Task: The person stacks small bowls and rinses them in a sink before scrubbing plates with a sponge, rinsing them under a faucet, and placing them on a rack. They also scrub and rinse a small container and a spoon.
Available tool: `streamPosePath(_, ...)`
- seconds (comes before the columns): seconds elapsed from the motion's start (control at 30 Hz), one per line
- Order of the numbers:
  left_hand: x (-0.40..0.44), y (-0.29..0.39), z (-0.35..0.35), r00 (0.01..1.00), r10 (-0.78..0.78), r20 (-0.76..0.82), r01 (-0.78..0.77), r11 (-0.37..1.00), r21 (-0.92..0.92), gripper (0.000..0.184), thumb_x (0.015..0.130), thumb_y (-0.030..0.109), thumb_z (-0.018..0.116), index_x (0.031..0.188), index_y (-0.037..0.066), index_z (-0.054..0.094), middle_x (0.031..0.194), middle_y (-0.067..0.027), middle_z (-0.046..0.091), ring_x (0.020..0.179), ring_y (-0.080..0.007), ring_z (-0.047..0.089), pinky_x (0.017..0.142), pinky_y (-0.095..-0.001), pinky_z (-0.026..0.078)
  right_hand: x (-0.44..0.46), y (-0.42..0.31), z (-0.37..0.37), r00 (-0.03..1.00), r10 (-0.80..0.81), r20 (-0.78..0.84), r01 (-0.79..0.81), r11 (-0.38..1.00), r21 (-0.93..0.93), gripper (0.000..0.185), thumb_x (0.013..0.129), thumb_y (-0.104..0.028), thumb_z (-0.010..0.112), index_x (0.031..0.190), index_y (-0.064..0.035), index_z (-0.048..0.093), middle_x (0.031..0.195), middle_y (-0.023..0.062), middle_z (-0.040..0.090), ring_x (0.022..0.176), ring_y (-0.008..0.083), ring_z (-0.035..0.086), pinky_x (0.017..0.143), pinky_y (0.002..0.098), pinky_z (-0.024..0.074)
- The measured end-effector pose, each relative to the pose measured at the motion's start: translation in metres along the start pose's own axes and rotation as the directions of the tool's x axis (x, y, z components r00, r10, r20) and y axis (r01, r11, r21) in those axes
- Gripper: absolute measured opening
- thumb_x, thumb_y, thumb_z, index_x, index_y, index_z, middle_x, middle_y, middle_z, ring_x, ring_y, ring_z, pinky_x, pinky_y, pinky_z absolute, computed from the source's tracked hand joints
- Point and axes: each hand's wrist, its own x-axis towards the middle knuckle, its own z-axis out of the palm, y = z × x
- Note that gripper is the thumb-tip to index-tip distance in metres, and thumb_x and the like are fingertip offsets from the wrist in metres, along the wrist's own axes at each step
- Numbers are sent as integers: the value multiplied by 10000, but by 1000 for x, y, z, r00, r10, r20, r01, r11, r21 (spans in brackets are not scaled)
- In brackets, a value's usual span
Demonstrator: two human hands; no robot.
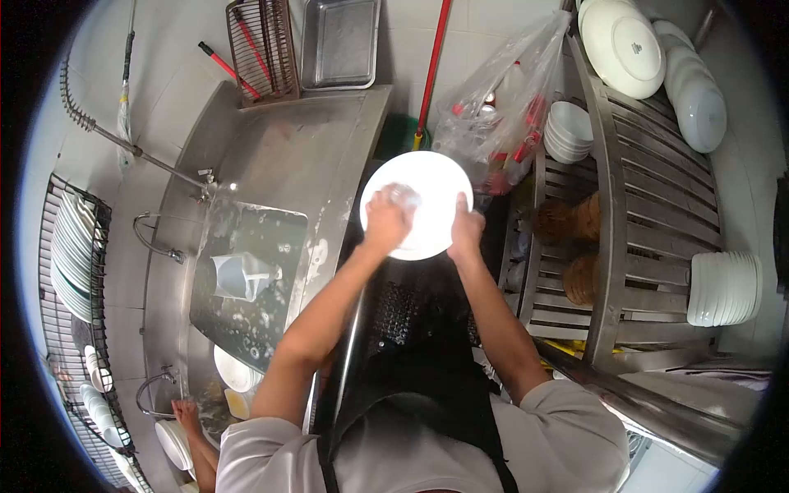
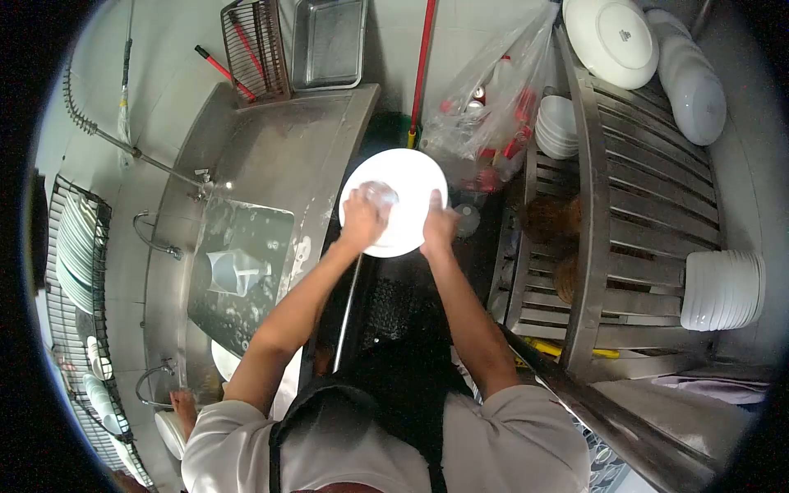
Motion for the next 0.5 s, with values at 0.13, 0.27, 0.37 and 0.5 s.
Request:
streamPosePath(0.13,29,20,7,996,-19,-87,7,990,-140,329,789,228,612,1100,122,606,1222,-167,487,1106,-356,450,885,-501,372,-31,-34,16,999,-52,-8,46,936,-348,504,920,-350,540,929,149,608,886,230,655,816,264,623,708,393,467)
streamPosePath(0.27,24,28,8,959,275,-75,-282,954,-104,315,785,197,612,1091,125,606,1194,-150,504,1068,-339,477,828,-474,396,-21,-36,4,1000,-7,-17,4,991,-131,462,918,-307,547,945,151,605,906,230,655,813,259,626,723,380,471)
streamPosePath(0.37,47,9,-4,992,91,-86,-99,990,-100,279,796,184,610,1070,130,623,1155,-138,538,1051,-347,492,824,-475,405,-22,-21,2,997,-64,46,73,976,-204,423,918,-280,549,955,137,612,914,223,657,827,259,632,722,380,477)
streamPosePath(0.5,27,23,4,988,127,-84,-138,980,-142,283,745,179,637,1022,124,621,1108,-141,563,1016,-359,520,820,-477,418,-17,-23,4,997,-77,-27,64,940,-334,354,910,-221,566,991,120,613,921,231,655,841,273,638,728,377,478)
